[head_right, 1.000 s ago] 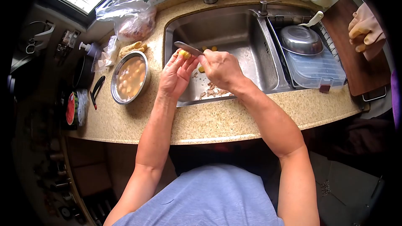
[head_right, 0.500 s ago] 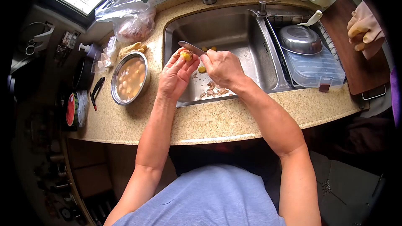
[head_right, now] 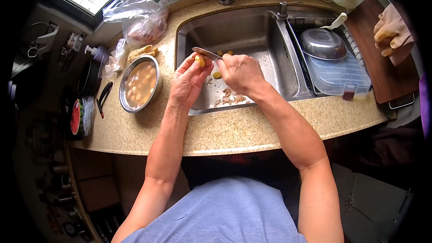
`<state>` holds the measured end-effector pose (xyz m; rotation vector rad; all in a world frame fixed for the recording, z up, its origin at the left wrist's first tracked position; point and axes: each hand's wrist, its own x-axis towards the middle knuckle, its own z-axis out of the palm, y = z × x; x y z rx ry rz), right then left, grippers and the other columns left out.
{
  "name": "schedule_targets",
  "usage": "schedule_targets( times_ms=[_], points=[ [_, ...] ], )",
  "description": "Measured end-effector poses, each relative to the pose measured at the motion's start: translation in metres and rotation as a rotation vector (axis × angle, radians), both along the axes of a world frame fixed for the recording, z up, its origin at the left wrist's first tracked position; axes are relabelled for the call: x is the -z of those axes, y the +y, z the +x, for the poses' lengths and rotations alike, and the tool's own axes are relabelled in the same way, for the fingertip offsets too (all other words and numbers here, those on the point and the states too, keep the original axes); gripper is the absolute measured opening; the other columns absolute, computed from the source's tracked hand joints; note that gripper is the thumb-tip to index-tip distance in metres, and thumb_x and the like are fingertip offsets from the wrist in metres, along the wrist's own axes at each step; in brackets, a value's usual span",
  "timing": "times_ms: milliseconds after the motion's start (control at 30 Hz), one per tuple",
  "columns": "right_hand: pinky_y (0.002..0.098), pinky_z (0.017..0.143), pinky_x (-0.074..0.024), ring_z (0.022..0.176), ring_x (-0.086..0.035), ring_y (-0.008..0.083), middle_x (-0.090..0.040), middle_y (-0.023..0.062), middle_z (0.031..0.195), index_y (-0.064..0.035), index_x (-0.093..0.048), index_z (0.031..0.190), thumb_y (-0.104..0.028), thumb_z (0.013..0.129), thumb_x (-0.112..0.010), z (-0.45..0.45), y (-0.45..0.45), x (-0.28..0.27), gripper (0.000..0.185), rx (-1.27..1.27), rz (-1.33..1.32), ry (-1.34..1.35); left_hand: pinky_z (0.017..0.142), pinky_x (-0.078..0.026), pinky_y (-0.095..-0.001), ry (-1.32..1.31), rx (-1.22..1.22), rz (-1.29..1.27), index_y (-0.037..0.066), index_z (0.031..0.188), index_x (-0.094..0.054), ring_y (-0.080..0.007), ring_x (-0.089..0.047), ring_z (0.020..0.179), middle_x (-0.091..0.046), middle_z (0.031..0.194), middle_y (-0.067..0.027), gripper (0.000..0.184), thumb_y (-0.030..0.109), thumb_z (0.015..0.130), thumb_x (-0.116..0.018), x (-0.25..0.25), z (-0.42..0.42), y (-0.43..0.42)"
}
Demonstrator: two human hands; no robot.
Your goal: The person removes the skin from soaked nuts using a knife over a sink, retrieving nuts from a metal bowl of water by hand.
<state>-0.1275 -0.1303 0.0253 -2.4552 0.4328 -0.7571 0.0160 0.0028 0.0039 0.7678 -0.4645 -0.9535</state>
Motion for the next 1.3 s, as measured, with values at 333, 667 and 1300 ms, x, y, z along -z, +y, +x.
schedule_targets(
  times_ms=[333,667,1300],
  points=[
    [0.0465,0.064,-0.0536,0.070,-0.067,0.0373,-0.067,0.0166,0.071,-0.0061,-0.063,0.078,-0.029,0.097,-0.052,0.000,0.002,-0.003,0.032,-0.025,0.053,0.048,0.102,-0.055,-0.0407,-0.008,0.008,0.002,-0.001,0.127,-0.059,-0.0239,-0.066,0.109,-0.067,0.116,-0.0137,0.027,0.005,0.101,-0.055,-0.002,-0.002,0.001],
    [0.0473,0.066,-0.0540,0.071,-0.068,0.0393,-0.068,0.0183,0.073,-0.0046,-0.063,0.078,-0.031,0.097,-0.052,0.001,0.006,-0.002,0.035,0.003,0.105,0.055,0.100,-0.056,-0.0398,-0.001,0.005,0.000,-0.003,0.126,-0.059,-0.0242,-0.067,0.106,-0.067,0.115,-0.0157,0.027,0.005,0.101,-0.055,-0.001,-0.004,-0.001],
    [0.0494,0.063,-0.0535,0.072,-0.067,0.0395,-0.068,0.0193,0.074,-0.0046,-0.062,0.082,-0.029,0.099,-0.053,0.003,0.012,0.007,0.031,0.004,0.072,-0.027,0.107,-0.051,-0.0453,0.191,0.036,-0.012,0.002,0.131,-0.052,-0.0284,-0.062,0.117,-0.061,0.126,-0.0159,0.028,0.011,0.105,-0.047,-0.011,-0.011,-0.005]
  ],
)
